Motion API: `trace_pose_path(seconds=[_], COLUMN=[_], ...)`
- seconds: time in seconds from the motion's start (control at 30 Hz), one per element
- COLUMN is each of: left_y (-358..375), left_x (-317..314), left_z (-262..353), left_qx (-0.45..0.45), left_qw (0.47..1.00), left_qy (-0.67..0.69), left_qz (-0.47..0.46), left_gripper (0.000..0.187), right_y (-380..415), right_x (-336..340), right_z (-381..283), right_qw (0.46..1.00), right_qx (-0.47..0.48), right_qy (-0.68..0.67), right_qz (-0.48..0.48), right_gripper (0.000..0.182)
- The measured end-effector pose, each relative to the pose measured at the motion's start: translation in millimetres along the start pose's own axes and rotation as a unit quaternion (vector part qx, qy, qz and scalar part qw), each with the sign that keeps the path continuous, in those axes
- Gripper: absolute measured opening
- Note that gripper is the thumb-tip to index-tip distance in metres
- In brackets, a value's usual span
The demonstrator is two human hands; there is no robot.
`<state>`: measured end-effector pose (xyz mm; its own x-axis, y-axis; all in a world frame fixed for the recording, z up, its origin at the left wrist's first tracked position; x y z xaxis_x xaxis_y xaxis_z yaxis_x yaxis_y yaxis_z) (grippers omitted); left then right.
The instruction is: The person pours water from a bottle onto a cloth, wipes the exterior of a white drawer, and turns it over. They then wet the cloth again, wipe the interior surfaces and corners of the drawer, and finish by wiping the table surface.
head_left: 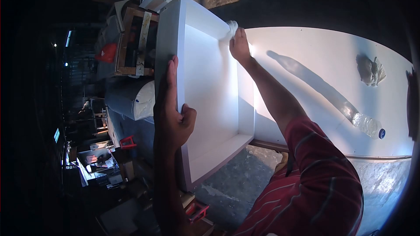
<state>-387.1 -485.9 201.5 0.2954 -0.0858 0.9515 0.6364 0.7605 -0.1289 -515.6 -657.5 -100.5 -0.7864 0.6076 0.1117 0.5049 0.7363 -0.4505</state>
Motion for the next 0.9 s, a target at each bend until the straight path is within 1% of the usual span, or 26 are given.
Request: trace_pose_path(seconds=[0.03,0.07,0.1,0.13,0.17,0.2,0.23,0.27,0.3,0.33,0.37,0.43,0.47,0.5,0.57,0.6,0.67,0.7,0.8,0.87,0.9], left_y=[0.0,-0.1,0.1,0.4,1.3,0.6,-0.7,-1.5,-1.6,-1.1,-0.2,-1.1,-1.0,0.9,-0.2,-1.1,-0.5,0.4,-1.1,-0.1,-0.4], left_x=[0.3,0.3,-0.5,-1.1,-0.6,-1.0,-2.2,-1.6,-1.1,-1.7,-2.6,-1.1,-0.9,-1.2,-2.4,-2.1,-2.2,-3.4,-3.1,-4.1,-3.7], left_z=[-1.1,-2.2,-3.2,-3.8,-3.3,-2.5,-2.0,-0.1,1.8,3.2,2.9,2.7,2.0,0.9,-0.3,-0.4,2.6,3.2,1.2,-0.1,-0.4], left_qx=[-0.001,-0.003,-0.003,-0.001,0.0,-0.001,0.004,-0.006,-0.014,-0.007,0.009,-0.019,-0.017,-0.008,-0.034,-0.031,-0.037,-0.033,-0.031,-0.041,-0.04], left_qw=[1.0,1.0,1.0,1.0,1.0,1.0,1.0,1.0,0.999,0.999,0.999,0.999,0.999,0.999,0.999,0.999,0.998,0.999,0.999,0.998,0.998], left_qy=[-0.003,-0.016,-0.028,-0.026,-0.015,-0.005,-0.001,-0.002,-0.003,0.012,0.015,0.008,-0.009,-0.007,0.014,0.015,0.01,0.014,0.026,0.029,0.031], left_qz=[-0.001,-0.003,-0.007,-0.01,-0.009,-0.005,-0.008,0.011,0.03,0.034,0.026,0.032,0.038,0.037,0.038,0.037,0.04,0.035,0.034,0.041,0.042], left_gripper=[0.087,0.083,0.079,0.079,0.075,0.071,0.071,0.077,0.086,0.085,0.085,0.084,0.083,0.083,0.082,0.082,0.081,0.081,0.082,0.082,0.082], right_y=[4.8,-3.1,-13.7,-21.4,-34.3,-47.3,-58.3,-66.8,-71.3,-69.7,-66.3,-40.2,-27.9,-9.0,24.0,38.0,74.0,92.4,135.5,156.0,167.5], right_x=[-2.5,-1.7,3.3,8.8,16.2,20.8,28.5,31.2,30.2,27.6,18.3,16.3,6.1,0.8,3.9,2.1,-3.1,-9.6,-11.2,0.7,-0.9], right_z=[19.7,17.6,8.0,-0.2,-26.4,-50.1,-77.7,-100.0,-114.7,-119.3,-106.8,-86.9,-57.8,-33.2,-9.3,-10.0,-10.8,-8.7,-29.0,-42.9,-49.9], right_qw=[1.0,1.0,0.999,0.997,0.998,0.996,0.993,0.989,0.98,0.976,0.972,0.983,0.989,0.992,0.998,0.998,0.999,0.989,0.987,0.961,0.96], right_qx=[-0.004,-0.004,-0.005,-0.008,-0.007,0.052,0.067,0.096,0.147,0.15,0.181,0.142,0.113,0.067,-0.025,-0.027,-0.042,-0.085,-0.105,-0.178,-0.133], right_qy=[0.025,0.024,0.014,0.006,-0.03,-0.07,-0.085,-0.115,-0.132,-0.151,-0.141,-0.086,-0.044,-0.043,-0.032,-0.031,-0.027,-0.043,-0.057,-0.188,-0.234], right_qz=[0.002,0.003,-0.034,-0.073,-0.058,-0.036,-0.041,-0.019,0.026,0.045,0.047,0.071,0.08,0.098,0.051,0.048,-0.014,-0.11,-0.107,-0.097,-0.074], right_gripper=[0.042,0.042,0.034,0.026,0.017,0.018,0.018,0.018,0.025,0.031,0.033,0.034,0.039,0.043,0.04,0.04,0.041,0.038,0.037,0.039,0.043])
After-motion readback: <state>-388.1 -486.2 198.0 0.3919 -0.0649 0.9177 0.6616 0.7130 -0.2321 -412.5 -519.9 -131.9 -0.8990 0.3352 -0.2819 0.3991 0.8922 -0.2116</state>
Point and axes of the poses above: each hand's wrist, its own y-axis away from the middle knuckle, its own x-axis out of the back of the hand, z = x × y, the point moved 3 cm from there along -y, towards the middle knuckle, and after that the axes turned 1 degree about -z, right-handed, at the moved point
